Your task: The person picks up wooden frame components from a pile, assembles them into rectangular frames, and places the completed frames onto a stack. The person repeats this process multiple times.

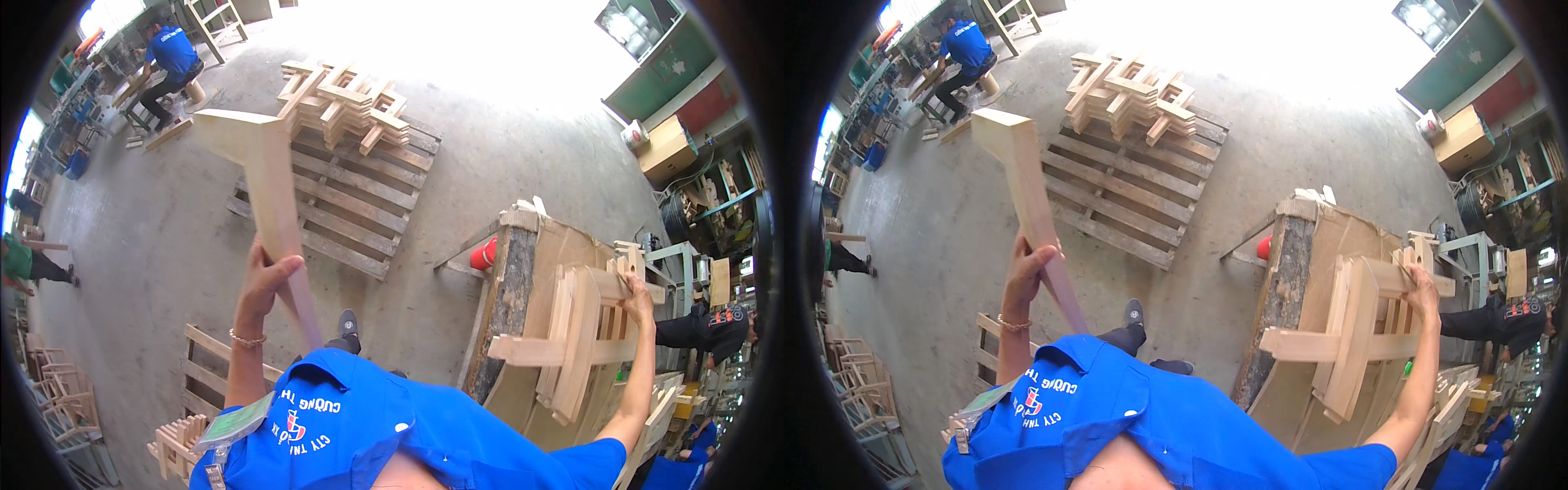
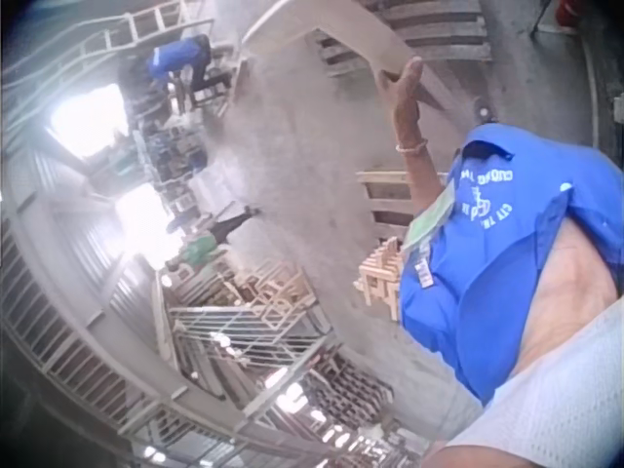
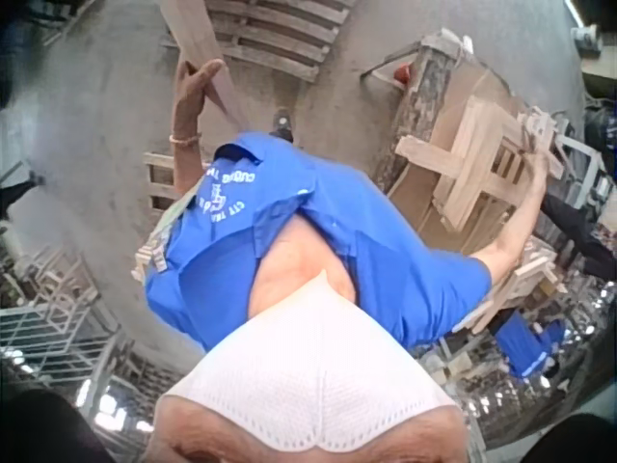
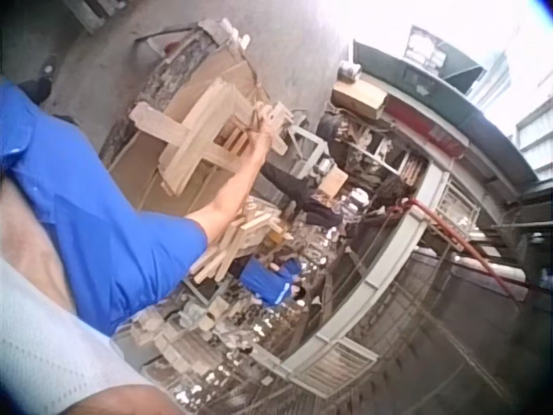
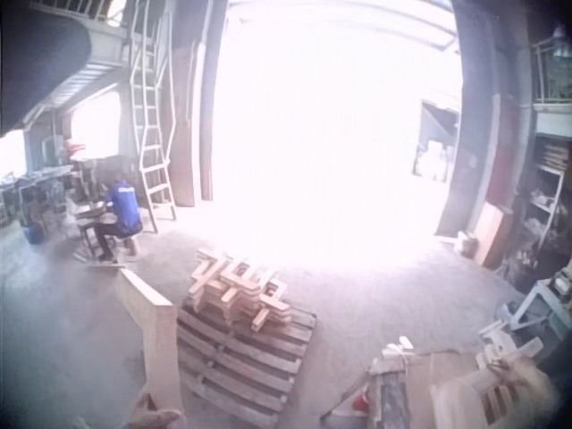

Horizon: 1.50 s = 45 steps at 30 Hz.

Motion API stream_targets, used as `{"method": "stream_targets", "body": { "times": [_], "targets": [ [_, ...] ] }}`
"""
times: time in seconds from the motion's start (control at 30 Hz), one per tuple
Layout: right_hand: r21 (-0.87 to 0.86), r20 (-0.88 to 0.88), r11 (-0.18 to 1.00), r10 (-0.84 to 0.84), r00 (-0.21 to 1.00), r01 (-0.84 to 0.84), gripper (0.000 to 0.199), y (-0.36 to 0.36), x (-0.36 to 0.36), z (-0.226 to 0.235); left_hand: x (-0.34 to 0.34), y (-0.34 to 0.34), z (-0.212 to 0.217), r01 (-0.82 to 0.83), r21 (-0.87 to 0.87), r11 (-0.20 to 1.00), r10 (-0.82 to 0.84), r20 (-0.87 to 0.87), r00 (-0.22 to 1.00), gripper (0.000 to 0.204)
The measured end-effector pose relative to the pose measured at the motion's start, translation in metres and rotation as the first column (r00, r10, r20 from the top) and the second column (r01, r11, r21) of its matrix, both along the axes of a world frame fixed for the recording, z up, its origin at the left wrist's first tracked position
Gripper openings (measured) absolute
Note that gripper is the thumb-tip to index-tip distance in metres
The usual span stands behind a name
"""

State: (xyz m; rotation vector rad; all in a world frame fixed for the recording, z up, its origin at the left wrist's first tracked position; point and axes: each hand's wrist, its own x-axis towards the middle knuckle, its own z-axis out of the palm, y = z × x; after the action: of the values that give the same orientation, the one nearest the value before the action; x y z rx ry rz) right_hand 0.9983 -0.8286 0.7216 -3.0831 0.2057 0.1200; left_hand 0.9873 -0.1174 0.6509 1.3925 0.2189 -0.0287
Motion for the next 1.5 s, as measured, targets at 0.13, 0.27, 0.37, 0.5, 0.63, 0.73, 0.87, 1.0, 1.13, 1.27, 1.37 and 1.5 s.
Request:
{"method": "stream_targets", "body": {
  "times": [0.13, 0.27, 0.37, 0.5, 0.63, 0.73, 0.87, 1.0, 1.13, 1.27, 1.37, 1.5],
  "targets": [
    [0.106, 0.101, 0.992, -0.083, 0.991, 0.072, 0.062, 0.015, -0.005, 0.039, 0.050, 0.020, -0.004, -0.146, 0.052, 0.988, 0.144, 0.042, 0.989, 0.057],
    [-0.110, 0.259, 0.992, -0.025, 0.966, 0.055, 0.062, 0.031, 0.004, 0.116, 0.104, 0.014, -0.003, -0.267, 0.134, 0.954, 0.261, 0.061, 0.963, 0.052],
    [-0.077, 0.401, 0.996, -0.016, 0.916, 0.051, 0.051, 0.039, 0.027, 0.175, 0.156, 0.003, -0.012, -0.282, 0.196, 0.939, 0.265, 0.106, 0.958, 0.049],
    [-0.334, 0.442, 0.929, 0.005, 0.897, 0.160, 0.046, 0.028, 0.109, 0.198, 0.230, -0.019, -0.019, -0.303, 0.163, 0.939, 0.286, 0.118, 0.951, 0.044],
    [0.190, 0.172, 0.979, -0.110, 0.979, 0.077, 0.047, 0.058, 0.256, 0.150, 0.305, -0.039, -0.014, -0.352, 0.104, 0.930, 0.339, 0.127, 0.932, 0.040],
    [0.524, -0.041, 0.840, -0.140, 0.989, 0.140, 0.047, 0.059, 0.359, 0.074, 0.354, -0.049, -0.028, -0.400, 0.081, 0.913, 0.387, 0.143, 0.911, 0.039],
    [0.542, -0.131, 0.810, -0.180, 0.975, 0.223, 0.048, 0.090, 0.488, -0.086, 0.422, -0.064, -0.051, -0.403, 0.023, 0.915, 0.400, 0.071, 0.914, 0.041],
    [0.675, -0.178, 0.678, -0.233, 0.956, 0.291, 0.056, 0.171, 0.604, -0.254, 0.508, -0.070, -0.115, -0.511, 0.045, 0.858, 0.506, 0.085, 0.858, 0.044],
    [0.628, -0.264, 0.660, -0.319, 0.910, 0.413, 0.075, 0.287, 0.720, -0.394, 0.599, -0.073, -0.215, -0.582, 0.174, 0.794, 0.583, 0.052, 0.811, 0.049],
    [0.617, -0.207, 0.653, -0.404, 0.891, 0.439, 0.066, 0.385, 0.834, -0.485, 0.667, -0.071, -0.290, -0.667, 0.153, 0.729, 0.667, 0.061, 0.742, 0.046],
    [0.535, -0.235, 0.678, -0.454, 0.860, 0.504, 0.071, 0.448, 0.903, -0.540, 0.692, -0.048, -0.354, -0.701, 0.239, 0.671, 0.717, 0.030, 0.696, 0.046],
    [0.486, -0.221, 0.682, -0.510, 0.831, 0.547, 0.071, 0.498, 0.949, -0.603, 0.704, -0.021, -0.395, -0.683, 0.327, 0.653, 0.724, -0.002, 0.690, 0.041]
  ]
}}
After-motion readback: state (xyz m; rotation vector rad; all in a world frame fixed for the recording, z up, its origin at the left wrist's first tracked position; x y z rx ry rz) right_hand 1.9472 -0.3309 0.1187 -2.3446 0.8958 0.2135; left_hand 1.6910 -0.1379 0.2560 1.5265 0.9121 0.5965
